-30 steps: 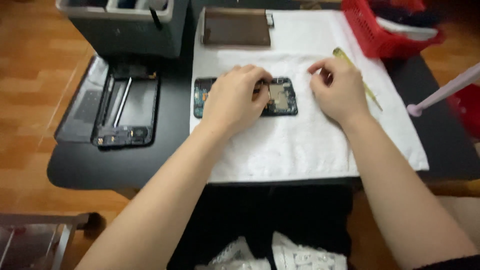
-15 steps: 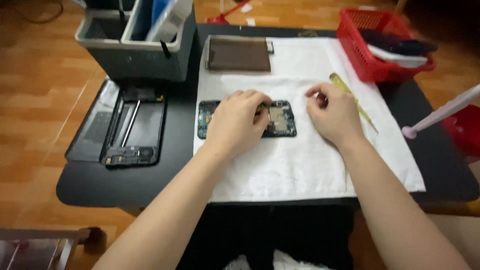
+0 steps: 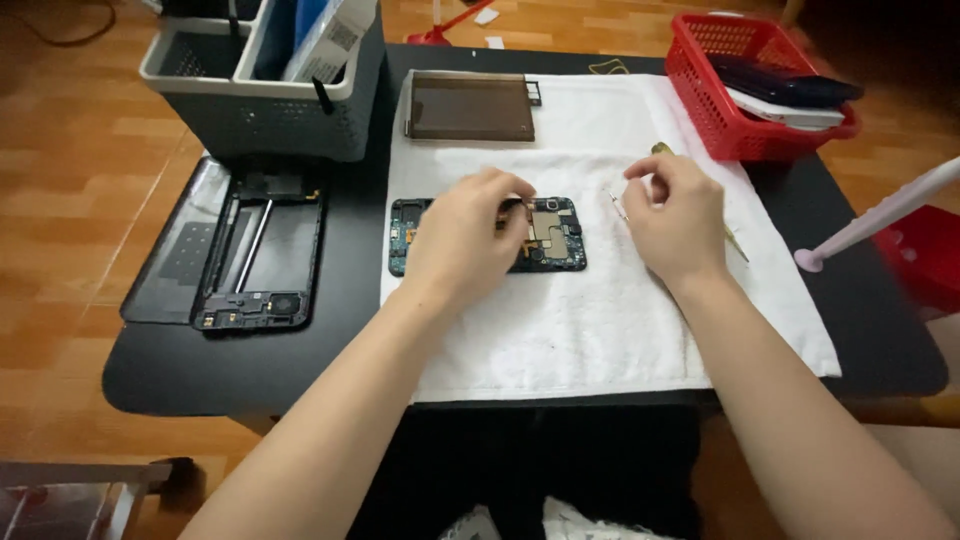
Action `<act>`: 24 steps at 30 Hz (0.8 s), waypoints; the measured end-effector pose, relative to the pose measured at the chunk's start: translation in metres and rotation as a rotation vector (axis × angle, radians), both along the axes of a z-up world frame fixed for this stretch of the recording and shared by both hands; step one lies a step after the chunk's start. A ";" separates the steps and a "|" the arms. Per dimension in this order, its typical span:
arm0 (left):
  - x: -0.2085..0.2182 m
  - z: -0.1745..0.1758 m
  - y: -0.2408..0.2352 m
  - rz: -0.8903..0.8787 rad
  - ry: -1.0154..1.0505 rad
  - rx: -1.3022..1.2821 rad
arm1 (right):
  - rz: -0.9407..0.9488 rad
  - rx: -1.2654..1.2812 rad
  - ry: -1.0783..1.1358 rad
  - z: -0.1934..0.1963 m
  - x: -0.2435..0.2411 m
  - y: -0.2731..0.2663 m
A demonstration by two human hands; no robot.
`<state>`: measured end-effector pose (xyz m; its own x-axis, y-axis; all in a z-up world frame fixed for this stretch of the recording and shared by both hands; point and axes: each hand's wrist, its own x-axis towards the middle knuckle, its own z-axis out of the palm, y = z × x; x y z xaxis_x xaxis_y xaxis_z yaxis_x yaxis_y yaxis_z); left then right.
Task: Disassembling a smartphone by detaching ribbon cables and removing internal components using a screwdriver and hands.
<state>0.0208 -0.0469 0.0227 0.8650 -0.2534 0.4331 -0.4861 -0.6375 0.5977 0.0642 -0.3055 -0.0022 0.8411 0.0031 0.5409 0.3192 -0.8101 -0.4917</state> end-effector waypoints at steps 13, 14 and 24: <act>0.016 -0.018 0.006 0.101 -0.082 -0.564 | 0.414 0.234 0.002 0.021 -0.012 0.078; 0.014 -0.016 0.007 0.101 -0.083 -0.565 | 0.414 0.233 0.002 0.019 -0.011 0.075; 0.003 0.010 0.015 0.065 0.148 -0.922 | 0.296 0.189 0.243 0.026 -0.022 0.069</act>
